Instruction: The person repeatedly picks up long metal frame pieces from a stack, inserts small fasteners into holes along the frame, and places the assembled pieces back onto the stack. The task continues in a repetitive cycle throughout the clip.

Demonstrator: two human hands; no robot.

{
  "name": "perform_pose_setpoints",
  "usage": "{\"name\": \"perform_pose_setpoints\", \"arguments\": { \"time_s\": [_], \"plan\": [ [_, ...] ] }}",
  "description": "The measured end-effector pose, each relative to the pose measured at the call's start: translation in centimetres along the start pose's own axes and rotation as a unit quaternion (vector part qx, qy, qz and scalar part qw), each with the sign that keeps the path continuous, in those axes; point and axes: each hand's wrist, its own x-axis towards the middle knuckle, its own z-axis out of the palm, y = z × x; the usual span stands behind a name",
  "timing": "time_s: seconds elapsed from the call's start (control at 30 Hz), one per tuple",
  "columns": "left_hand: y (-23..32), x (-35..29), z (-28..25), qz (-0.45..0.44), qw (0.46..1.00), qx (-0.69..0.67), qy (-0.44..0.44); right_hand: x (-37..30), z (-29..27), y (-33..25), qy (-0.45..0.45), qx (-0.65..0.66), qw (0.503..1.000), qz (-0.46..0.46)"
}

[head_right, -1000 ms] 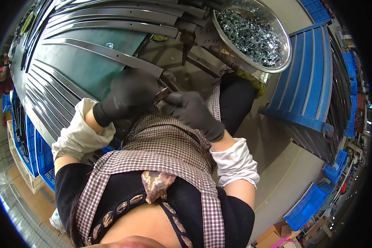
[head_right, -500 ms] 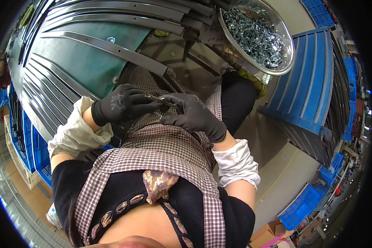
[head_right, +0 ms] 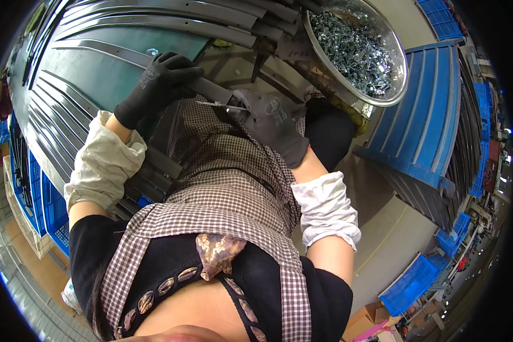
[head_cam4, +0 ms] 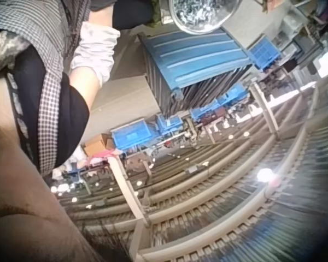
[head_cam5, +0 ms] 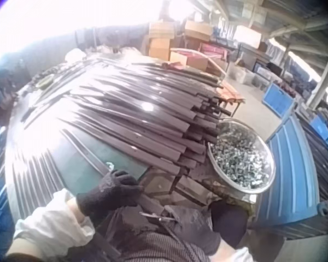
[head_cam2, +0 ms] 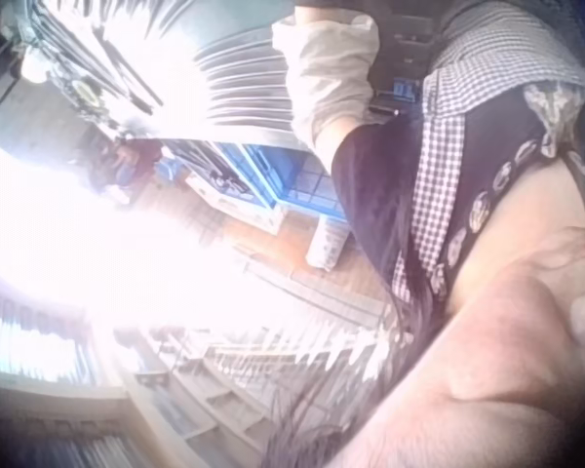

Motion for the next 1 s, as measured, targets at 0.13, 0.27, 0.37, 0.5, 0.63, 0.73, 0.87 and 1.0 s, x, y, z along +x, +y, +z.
{"name": "perform_pose_setpoints", "arguments": {
  "time_s": [0.13,0.27,0.37,0.5,0.63,0.73,0.87,1.0],
  "plan": [
    [-0.4,0.1,0.3,0.011,1.000,-0.010,0.007,1.4,0.9,1.9,0.023,0.050,0.997,-0.044],
    [-0.1,0.1,0.4,-0.001,0.999,-0.009,0.030,1.4,0.1,2.2,-0.027,0.025,0.999,0.027],
    [0.2,0.0,0.1,-0.003,0.999,-0.009,0.036,-0.6,-0.1,0.8,0.038,0.005,0.999,0.029],
    [-0.3,0.1,0.6,0.014,0.999,0.002,0.037,-4.4,-0.8,1.6,0.028,0.024,0.998,0.058],
    [-0.4,0.0,0.4,0.009,1.000,-0.003,0.014,-4.1,-0.9,0.7,0.013,-0.007,0.998,0.060],
    [-0.3,0.0,0.3,0.008,1.000,-0.008,0.016,-4.1,-1.3,0.7,0.007,-0.012,0.998,0.065],
    [-0.5,-0.1,0.4,0.016,1.000,0.010,0.022,-4.3,-1.3,1.0,0.001,-0.029,0.998,0.062],
    [-0.5,-0.1,0.3,0.019,1.000,-0.008,0.020,-3.7,-0.5,0.8,0.025,-0.030,0.999,0.030]
  ]
}}
